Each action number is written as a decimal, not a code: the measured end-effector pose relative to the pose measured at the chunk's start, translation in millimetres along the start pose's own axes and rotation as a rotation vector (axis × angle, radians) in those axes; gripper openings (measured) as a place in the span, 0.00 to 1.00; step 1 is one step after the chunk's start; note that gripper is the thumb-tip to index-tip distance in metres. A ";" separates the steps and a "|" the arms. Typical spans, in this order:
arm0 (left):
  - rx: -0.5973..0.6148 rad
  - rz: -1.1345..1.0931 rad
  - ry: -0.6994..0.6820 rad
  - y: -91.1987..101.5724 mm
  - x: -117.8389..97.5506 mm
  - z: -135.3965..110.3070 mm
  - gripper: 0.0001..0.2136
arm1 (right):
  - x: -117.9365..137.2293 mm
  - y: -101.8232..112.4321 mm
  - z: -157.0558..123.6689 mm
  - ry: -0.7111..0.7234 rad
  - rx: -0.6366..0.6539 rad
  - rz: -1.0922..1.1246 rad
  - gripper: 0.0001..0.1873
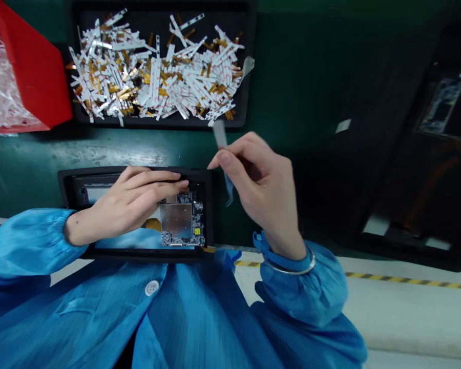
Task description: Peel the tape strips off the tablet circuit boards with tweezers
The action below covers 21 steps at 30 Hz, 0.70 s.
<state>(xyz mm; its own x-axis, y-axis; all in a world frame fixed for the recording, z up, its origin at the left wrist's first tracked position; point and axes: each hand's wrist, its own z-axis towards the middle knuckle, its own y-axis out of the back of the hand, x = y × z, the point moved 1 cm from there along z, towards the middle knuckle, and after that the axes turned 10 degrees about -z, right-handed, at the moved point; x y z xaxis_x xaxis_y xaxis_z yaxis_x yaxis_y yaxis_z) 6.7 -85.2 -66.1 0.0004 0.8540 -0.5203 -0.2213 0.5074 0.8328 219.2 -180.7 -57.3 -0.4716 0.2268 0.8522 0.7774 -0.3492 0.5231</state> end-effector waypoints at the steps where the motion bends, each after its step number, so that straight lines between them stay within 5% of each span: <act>1: 0.004 0.005 0.006 -0.3 -0.4 -0.7 0.14 | -2.1 -4.1 0.6 -0.065 0.030 0.042 0.12; 7: 0.017 0.042 0.019 -1.8 -4.1 -2.9 0.14 | -8.3 -15.4 2.7 -0.148 0.225 0.269 0.18; 21: 0.037 0.167 -0.008 -0.5 -10.0 -9.3 0.13 | -10.1 -19.4 4.3 -0.184 0.180 0.293 0.21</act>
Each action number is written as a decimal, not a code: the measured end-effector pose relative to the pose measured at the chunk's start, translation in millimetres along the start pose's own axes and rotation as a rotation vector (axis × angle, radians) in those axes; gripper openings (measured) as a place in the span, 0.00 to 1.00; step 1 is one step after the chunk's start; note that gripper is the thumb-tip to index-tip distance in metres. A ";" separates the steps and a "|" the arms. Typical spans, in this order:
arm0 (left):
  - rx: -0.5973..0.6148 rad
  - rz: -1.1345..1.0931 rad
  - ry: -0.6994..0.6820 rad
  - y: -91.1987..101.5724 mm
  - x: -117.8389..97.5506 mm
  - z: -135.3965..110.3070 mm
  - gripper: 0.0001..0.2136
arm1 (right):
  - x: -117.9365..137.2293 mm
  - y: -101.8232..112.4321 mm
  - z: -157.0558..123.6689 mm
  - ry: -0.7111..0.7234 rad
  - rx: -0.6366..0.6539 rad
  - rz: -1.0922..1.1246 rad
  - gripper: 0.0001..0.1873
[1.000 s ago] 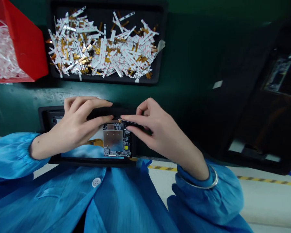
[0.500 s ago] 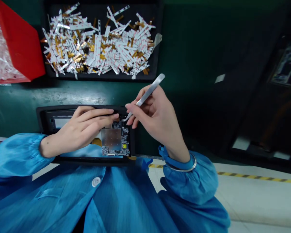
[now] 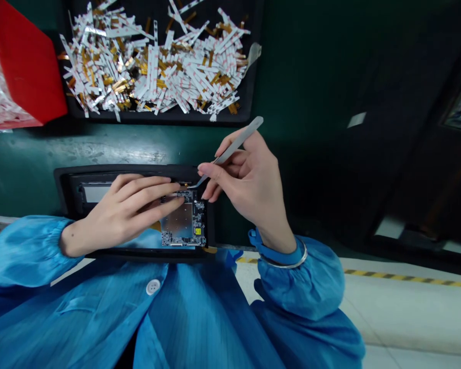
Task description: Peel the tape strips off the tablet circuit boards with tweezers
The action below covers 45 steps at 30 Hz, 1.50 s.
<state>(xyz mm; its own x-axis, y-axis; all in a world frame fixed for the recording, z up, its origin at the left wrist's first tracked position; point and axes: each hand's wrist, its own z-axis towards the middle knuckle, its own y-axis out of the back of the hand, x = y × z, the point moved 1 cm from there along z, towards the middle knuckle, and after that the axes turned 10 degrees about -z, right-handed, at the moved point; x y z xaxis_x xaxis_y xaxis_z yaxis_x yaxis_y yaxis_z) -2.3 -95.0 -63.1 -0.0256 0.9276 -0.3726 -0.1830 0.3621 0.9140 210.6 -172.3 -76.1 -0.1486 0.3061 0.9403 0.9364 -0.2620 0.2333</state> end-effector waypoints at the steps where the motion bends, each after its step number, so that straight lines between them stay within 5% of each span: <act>1: 0.001 0.016 -0.001 -0.3 -1.0 -0.7 0.14 | -0.6 -0.1 -0.2 -0.003 -0.008 -0.013 0.21; 9: 0.023 0.107 0.019 0.0 -8.2 -0.7 0.17 | -3.6 1.4 -2.3 0.086 -0.006 -0.160 0.15; 30: 0.020 0.142 0.088 -4.8 -13.9 -5.1 0.17 | 3.6 -1.3 -5.8 0.086 -0.041 -0.172 0.21; 38: 0.066 0.193 0.001 1.5 -4.8 -0.6 0.17 | 0.3 -4.4 -5.7 0.131 -0.043 -0.174 0.15; 45: 0.093 0.114 -0.039 4.2 11.3 -4.8 0.18 | -1.3 6.0 -37.3 0.335 -0.389 0.070 0.06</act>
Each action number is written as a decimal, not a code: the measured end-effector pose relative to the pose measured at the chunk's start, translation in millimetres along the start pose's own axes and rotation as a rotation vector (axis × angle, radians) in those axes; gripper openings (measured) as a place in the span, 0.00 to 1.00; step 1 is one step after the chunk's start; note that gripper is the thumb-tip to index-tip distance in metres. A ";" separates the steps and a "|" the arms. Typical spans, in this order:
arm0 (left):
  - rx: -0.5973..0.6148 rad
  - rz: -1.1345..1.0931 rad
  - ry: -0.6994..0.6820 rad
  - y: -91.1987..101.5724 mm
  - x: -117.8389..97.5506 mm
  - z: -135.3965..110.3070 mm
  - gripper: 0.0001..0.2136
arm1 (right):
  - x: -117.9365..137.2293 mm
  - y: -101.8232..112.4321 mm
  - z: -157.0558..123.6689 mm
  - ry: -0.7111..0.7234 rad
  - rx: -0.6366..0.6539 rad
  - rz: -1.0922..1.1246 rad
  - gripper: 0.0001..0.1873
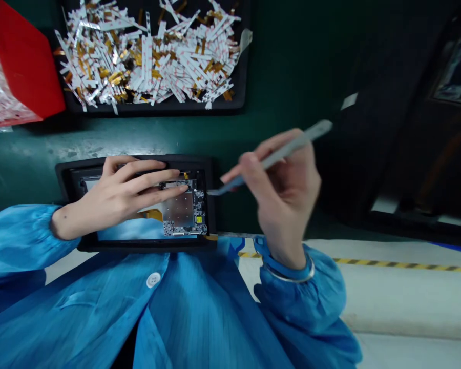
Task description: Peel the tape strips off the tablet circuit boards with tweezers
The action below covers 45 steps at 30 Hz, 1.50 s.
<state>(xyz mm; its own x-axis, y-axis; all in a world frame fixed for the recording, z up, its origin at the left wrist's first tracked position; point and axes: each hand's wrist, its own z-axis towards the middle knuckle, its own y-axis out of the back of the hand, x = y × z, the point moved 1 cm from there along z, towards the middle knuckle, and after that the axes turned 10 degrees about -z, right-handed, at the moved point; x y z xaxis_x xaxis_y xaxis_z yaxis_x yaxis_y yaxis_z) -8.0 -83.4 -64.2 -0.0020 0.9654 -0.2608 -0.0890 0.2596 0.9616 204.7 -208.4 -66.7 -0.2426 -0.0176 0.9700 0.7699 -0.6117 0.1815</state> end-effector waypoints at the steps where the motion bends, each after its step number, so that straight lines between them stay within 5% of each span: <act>1: -0.004 -0.030 -0.009 -1.3 0.8 -0.1 0.18 | 2.5 8.1 -8.7 -0.008 -0.034 -0.006 0.09; 4: -0.021 -0.135 -0.027 -5.7 -0.8 2.5 0.16 | 9.2 30.0 -42.4 -0.134 0.034 -0.113 0.16; 8: -0.092 -0.258 0.009 -9.6 -6.1 7.3 0.13 | 10.5 39.3 -89.0 -0.340 0.194 -0.326 0.08; 13: -0.127 -0.297 0.061 -11.1 -5.9 6.4 0.15 | 4.8 28.4 -116.2 -0.419 0.130 -0.289 0.02; 21: -0.036 0.288 -0.151 1.2 -24.4 16.0 0.11 | 4.1 10.0 -121.6 -0.397 0.050 -0.259 0.04; 25: -0.021 0.412 -0.191 4.3 -37.0 25.0 0.11 | 0.4 1.6 -126.7 -0.363 -0.017 -0.271 0.02; 30: -0.020 0.154 -0.120 3.3 -21.9 14.0 0.12 | -3.9 -2.1 -135.3 -0.416 -0.090 -0.264 0.07; 34: -0.041 -0.292 0.127 0.5 -7.0 4.8 0.16 | -3.8 -3.0 -139.5 -0.453 -0.089 -0.259 0.06; 39: -0.197 -0.390 0.282 -5.3 -3.0 24.5 0.09 | -1.7 -6.9 -138.6 -0.281 -0.131 -0.338 0.02; 45: -0.095 -0.051 0.232 -11.3 -5.2 40.6 0.11 | -2.9 -9.8 -135.4 0.323 -0.055 -0.685 0.11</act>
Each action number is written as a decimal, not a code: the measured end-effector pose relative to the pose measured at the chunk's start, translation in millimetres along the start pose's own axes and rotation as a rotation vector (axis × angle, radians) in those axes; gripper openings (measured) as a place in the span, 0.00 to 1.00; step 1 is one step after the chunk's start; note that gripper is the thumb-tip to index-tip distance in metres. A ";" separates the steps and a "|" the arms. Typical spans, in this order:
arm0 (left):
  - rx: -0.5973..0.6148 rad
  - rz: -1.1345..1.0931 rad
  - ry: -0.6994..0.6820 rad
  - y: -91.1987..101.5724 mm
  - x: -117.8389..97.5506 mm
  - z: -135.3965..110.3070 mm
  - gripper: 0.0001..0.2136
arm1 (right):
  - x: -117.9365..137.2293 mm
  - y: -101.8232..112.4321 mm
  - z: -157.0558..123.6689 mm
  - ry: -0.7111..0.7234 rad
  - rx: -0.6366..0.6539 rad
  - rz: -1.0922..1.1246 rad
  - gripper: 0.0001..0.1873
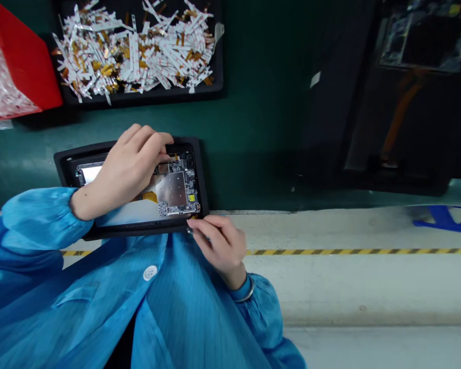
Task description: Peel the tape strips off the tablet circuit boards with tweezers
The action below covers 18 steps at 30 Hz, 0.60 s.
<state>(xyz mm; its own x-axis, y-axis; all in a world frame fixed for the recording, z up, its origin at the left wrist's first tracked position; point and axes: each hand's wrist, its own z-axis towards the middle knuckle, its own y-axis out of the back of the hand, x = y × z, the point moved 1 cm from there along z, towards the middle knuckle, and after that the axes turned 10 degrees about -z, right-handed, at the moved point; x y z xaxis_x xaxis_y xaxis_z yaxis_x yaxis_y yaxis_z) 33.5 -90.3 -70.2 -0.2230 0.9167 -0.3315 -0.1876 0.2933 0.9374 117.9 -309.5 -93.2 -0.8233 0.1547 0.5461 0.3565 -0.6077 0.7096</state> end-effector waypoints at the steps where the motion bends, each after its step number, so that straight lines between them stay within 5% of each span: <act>1: 0.007 0.044 -0.001 1.5 -3.4 -0.8 0.12 | -0.9 -0.1 0.9 0.051 0.003 -0.016 0.11; 5: -0.007 0.027 -0.058 12.0 -26.5 -7.3 0.11 | -4.8 1.4 5.5 0.167 0.005 -0.070 0.12; 9: 0.168 -0.240 -0.174 11.7 -44.0 -13.6 0.06 | -7.9 2.5 7.1 0.252 -0.001 -0.099 0.12; 12: 0.270 -0.374 -0.146 4.1 -42.8 -14.9 0.09 | -9.4 1.7 6.6 0.284 -0.008 -0.107 0.10; 18: 0.201 -0.362 -0.168 -2.0 -37.3 -14.5 0.02 | -12.2 0.7 6.7 0.346 -0.015 -0.119 0.10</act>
<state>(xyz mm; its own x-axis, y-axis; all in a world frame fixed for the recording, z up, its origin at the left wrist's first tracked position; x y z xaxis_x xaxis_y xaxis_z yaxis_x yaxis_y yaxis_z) 28.3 -129.0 -61.3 -0.0153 0.7721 -0.6354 -0.0319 0.6347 0.7721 131.2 -306.5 -96.3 -0.9602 -0.0458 0.2755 0.2447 -0.6134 0.7509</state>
